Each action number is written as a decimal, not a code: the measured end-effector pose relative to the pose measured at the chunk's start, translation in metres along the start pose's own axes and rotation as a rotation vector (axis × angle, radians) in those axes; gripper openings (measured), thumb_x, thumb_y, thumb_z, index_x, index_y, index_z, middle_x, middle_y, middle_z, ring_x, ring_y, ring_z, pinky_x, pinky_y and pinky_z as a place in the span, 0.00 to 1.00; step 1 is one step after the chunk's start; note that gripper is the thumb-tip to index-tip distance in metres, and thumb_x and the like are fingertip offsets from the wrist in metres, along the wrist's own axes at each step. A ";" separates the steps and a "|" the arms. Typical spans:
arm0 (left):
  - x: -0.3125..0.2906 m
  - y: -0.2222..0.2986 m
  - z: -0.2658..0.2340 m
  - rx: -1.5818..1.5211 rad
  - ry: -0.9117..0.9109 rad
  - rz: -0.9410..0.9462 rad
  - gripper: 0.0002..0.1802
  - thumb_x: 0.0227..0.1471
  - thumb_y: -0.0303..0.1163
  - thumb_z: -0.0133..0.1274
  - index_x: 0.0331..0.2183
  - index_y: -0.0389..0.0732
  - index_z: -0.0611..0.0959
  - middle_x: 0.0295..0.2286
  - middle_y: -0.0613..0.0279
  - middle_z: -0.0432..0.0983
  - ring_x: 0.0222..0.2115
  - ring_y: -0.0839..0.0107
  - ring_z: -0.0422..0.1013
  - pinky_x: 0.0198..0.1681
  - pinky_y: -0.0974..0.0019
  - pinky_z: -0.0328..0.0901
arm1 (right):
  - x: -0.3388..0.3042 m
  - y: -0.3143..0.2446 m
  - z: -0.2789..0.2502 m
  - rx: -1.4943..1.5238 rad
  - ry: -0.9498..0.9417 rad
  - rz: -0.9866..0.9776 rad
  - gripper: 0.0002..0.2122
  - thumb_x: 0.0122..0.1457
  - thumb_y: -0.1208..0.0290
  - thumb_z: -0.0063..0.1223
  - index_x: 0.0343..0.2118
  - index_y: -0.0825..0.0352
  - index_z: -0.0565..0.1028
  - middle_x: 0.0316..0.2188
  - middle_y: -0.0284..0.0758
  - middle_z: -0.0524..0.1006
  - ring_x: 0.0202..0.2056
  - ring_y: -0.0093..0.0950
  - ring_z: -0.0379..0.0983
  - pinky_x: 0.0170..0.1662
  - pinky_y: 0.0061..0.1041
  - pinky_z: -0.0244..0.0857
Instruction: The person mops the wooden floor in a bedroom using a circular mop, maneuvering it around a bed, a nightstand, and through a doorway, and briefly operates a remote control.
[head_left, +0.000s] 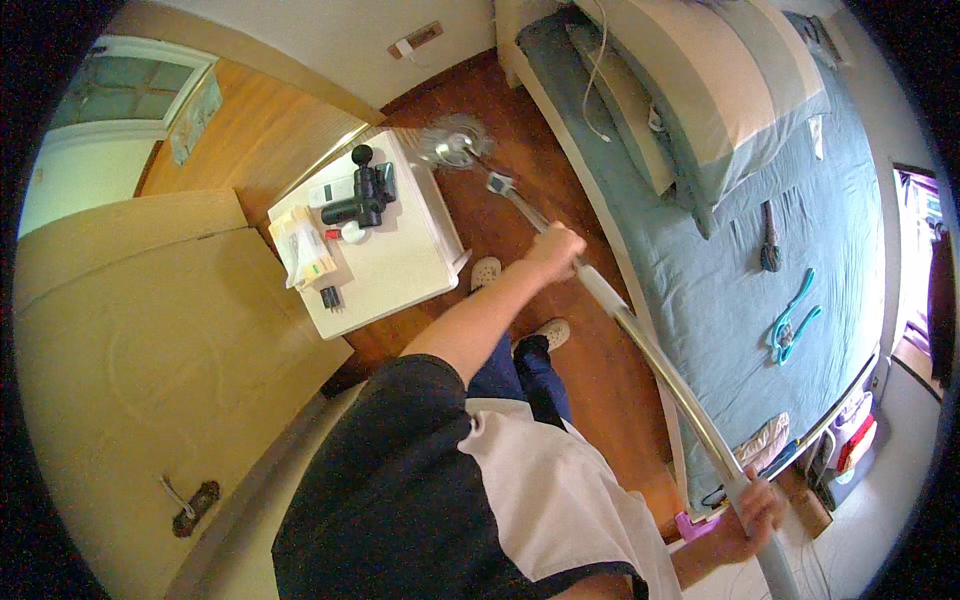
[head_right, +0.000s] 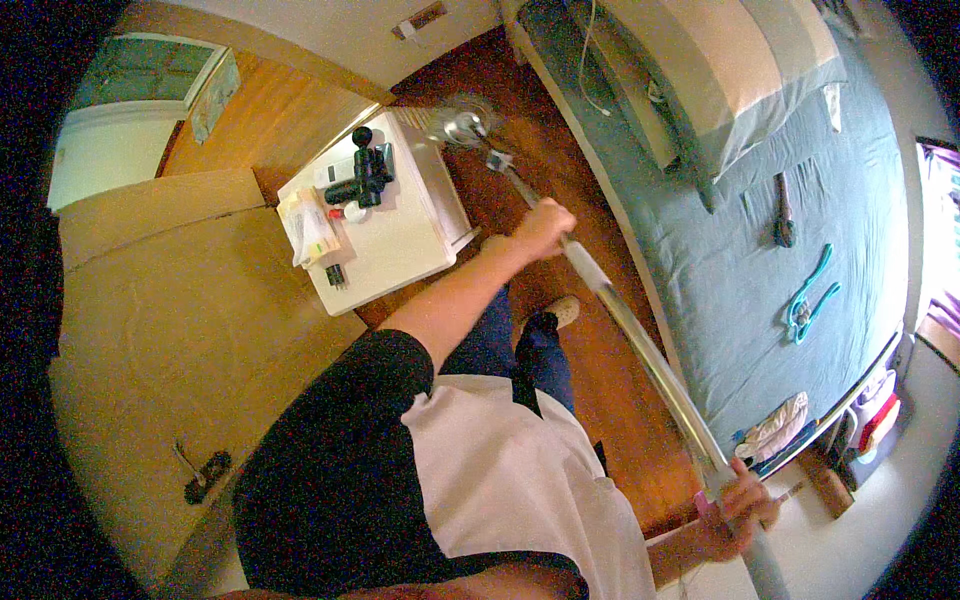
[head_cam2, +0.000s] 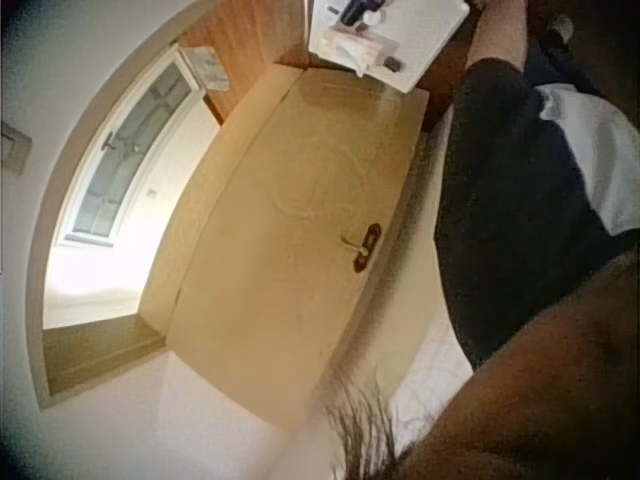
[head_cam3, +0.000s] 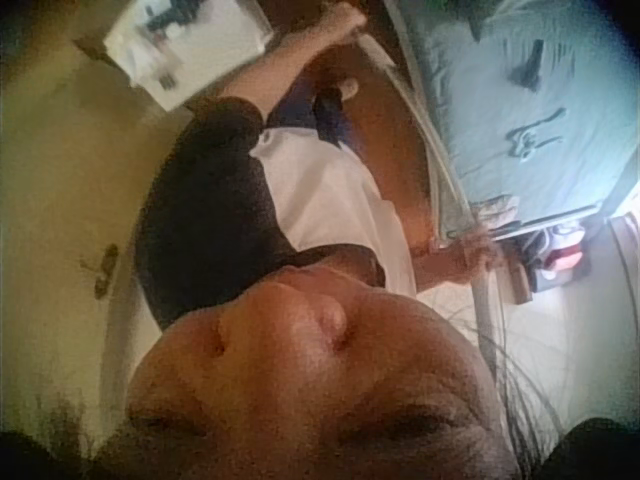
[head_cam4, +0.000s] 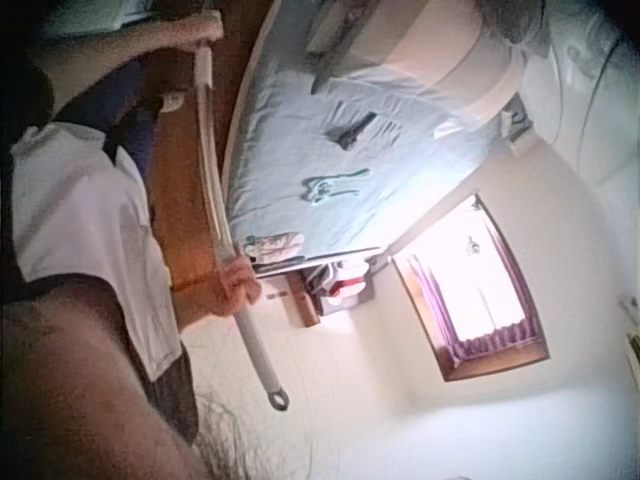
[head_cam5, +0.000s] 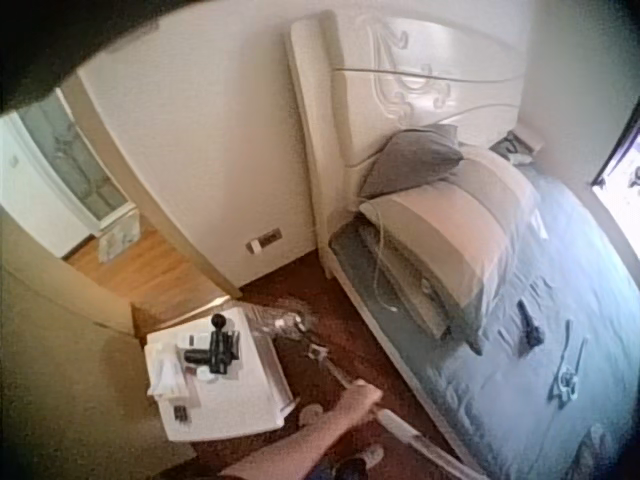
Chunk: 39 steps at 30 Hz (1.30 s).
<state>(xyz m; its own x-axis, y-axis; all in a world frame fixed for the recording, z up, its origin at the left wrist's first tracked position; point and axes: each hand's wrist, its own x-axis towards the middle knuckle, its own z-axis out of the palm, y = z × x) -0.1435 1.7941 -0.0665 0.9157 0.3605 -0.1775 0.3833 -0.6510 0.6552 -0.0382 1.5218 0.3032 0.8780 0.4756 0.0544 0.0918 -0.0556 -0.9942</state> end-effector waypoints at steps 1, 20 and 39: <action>0.005 0.023 0.008 -0.030 -0.030 0.021 0.09 0.26 0.28 0.58 0.19 0.41 0.77 0.24 0.59 0.72 0.31 0.57 0.67 0.33 0.60 0.65 | 0.000 -0.012 -0.024 -0.022 0.013 0.001 0.10 0.51 0.68 0.37 0.16 0.59 0.56 0.11 0.28 0.54 0.18 0.22 0.54 0.42 0.38 0.57; 0.033 0.048 -0.007 -0.033 -0.103 -0.051 0.08 0.31 0.26 0.55 0.22 0.40 0.77 0.27 0.56 0.72 0.34 0.57 0.67 0.35 0.59 0.66 | 0.014 -0.011 -0.013 0.476 0.166 -0.238 0.09 0.48 0.66 0.41 0.16 0.59 0.57 0.11 0.27 0.54 0.17 0.21 0.53 0.34 0.30 0.56; 0.060 0.110 0.035 -0.078 -0.296 0.120 0.08 0.38 0.23 0.49 0.27 0.39 0.78 0.31 0.52 0.71 0.38 0.56 0.65 0.37 0.52 0.64 | -0.024 -0.047 -0.057 -0.058 1.054 0.007 0.10 0.49 0.72 0.41 0.15 0.61 0.56 0.13 0.29 0.57 0.21 0.22 0.56 0.43 0.32 0.56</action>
<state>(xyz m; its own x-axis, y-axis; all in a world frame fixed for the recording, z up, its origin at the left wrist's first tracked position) -0.0421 1.7212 -0.0307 0.9535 0.0675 -0.2937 0.2707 -0.6200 0.7365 -0.0365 1.4630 0.3538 0.8400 -0.5269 0.1296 0.0832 -0.1109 -0.9903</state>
